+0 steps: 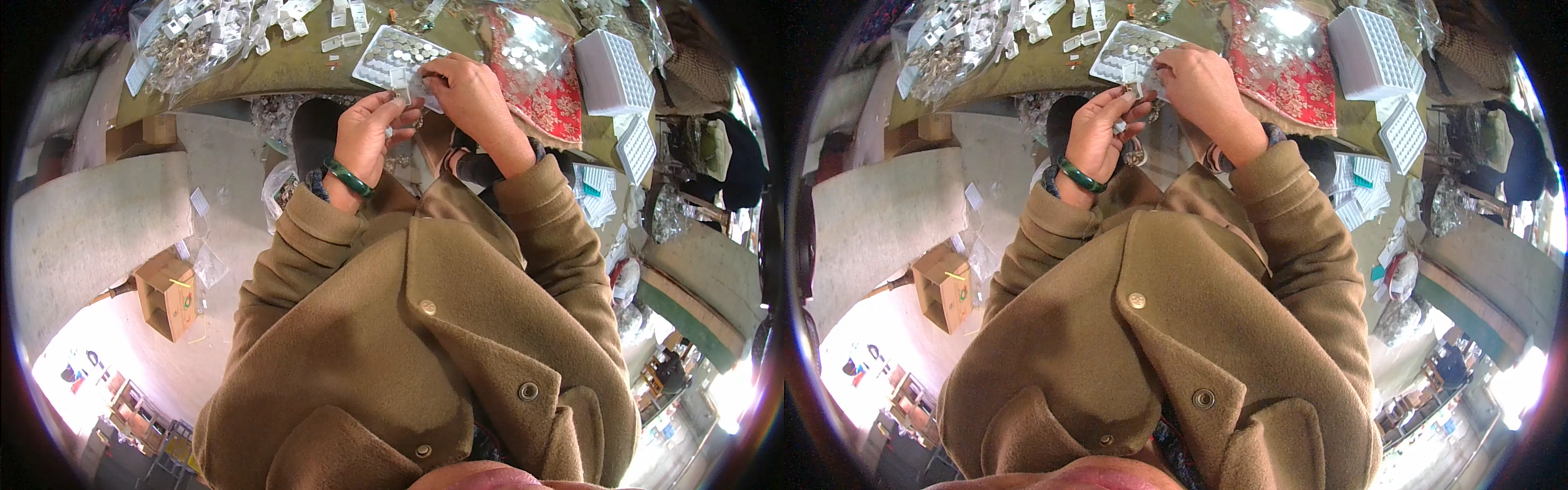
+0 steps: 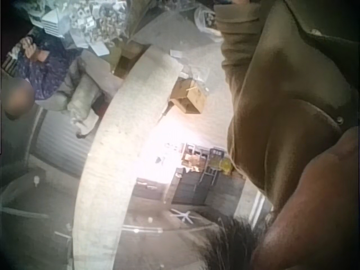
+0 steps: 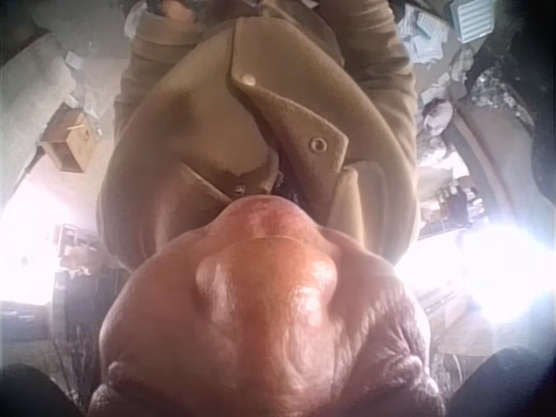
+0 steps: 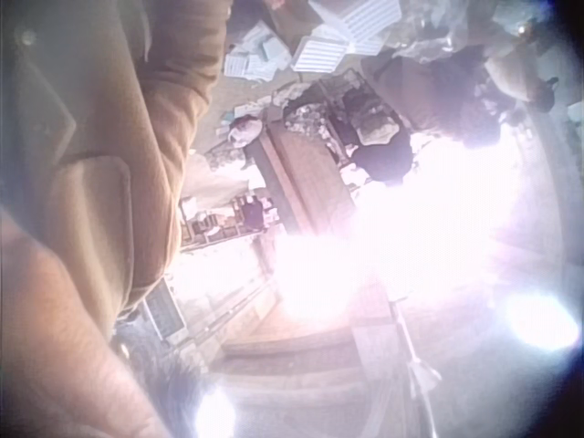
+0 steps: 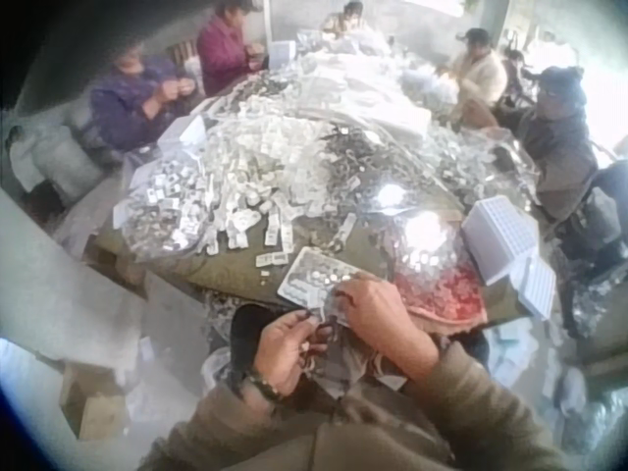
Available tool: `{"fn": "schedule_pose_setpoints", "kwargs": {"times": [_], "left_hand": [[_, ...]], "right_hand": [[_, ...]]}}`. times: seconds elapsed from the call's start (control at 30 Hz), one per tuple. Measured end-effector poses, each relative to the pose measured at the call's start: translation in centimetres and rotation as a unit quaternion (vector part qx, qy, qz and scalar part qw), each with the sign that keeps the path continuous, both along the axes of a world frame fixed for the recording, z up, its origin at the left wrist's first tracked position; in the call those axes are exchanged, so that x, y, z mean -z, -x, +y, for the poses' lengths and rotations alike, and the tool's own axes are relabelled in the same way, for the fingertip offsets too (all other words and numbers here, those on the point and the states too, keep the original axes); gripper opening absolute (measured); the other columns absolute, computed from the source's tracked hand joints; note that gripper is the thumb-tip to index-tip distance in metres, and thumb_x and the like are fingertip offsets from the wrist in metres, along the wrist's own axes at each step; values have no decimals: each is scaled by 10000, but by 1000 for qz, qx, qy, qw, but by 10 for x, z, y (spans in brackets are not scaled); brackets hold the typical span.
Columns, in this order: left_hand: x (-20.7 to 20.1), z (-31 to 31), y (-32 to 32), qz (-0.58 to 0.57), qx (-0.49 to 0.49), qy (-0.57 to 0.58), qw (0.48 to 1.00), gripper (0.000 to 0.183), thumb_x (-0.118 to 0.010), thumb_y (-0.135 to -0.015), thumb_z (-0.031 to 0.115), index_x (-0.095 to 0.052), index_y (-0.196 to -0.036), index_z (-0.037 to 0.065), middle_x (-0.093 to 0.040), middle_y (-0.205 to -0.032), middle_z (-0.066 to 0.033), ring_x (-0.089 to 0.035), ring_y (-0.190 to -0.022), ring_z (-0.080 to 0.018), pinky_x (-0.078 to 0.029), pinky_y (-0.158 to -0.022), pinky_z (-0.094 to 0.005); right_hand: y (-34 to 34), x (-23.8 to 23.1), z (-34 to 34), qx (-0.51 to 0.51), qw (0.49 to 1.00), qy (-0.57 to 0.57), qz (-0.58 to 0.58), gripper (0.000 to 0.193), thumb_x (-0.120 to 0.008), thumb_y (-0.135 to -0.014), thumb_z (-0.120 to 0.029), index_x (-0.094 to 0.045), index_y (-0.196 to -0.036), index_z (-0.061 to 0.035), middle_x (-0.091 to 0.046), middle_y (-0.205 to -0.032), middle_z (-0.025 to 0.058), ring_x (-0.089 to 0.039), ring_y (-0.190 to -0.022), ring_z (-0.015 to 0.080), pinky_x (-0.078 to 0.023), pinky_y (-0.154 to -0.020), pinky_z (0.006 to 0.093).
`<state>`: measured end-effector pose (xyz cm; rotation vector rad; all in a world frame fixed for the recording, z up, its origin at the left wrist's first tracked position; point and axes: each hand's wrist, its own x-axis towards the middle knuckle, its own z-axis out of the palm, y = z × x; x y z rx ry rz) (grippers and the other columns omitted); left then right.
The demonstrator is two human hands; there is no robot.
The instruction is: The person repeatedly picks small white rectangular components and metallic pieces from a tray, places them into a small white housing, and uses a lighter to heat the assembly. The person then places the assembled unit on the table and repeats the process with new components.
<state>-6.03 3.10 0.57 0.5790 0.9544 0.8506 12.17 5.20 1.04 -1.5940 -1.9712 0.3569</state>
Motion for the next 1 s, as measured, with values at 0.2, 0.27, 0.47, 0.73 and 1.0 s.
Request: {"fn": "schedule_pose_setpoints", "kwargs": {"times": [0.2,0.27,0.47,0.73,1.0], "left_hand": [[-1,2,3,5,-1,4,1000,196,-599,-968,153,-628,-1133,50,-708,-1108,-50,-664,-956,-90,-499,-720,-214],[-2,2,4,7,5,-5,1000,211,-600,-968,158,-631,-1147,51,-708,-1102,-45,-666,-955,-93,-500,-721,-218],[-10,0,6,42,13,-25,999,235,-621,-950,176,-670,-1137,43,-716,-1047,-39,-682,-912,-113,-501,-706,-231],[-11,-3,8,21,24,-66,997,264,-627,-939,128,-666,-1173,12,-706,-1023,-38,-674,-887,-111,-536,-734,-242],[-2,-4,8,-8,8,-4,1000,249,-632,-945,115,-657,-1183,45,-697,-1041,-30,-654,-882,-97,-520,-740,-217]], "right_hand": [[2,-4,-1,-10,998,-13,-65,160,-662,-840,-122,-648,-964,-23,-663,-893,157,-654,-824,364,-528,-699,416],[5,-9,-3,-15,999,-25,-40,153,-656,-831,-114,-633,-951,-23,-657,-878,162,-653,-805,367,-528,-684,422],[16,-26,-20,-51,991,-58,108,130,-658,-805,-88,-610,-918,-45,-631,-844,153,-638,-777,374,-519,-642,437],[25,-20,-29,-52,992,-96,66,95,-676,-808,-54,-631,-892,-49,-633,-834,119,-643,-748,344,-525,-621,410],[27,-9,-41,-41,985,-131,109,139,-690,-810,-22,-705,-947,-33,-671,-843,117,-677,-751,306,-548,-640,364]]}}
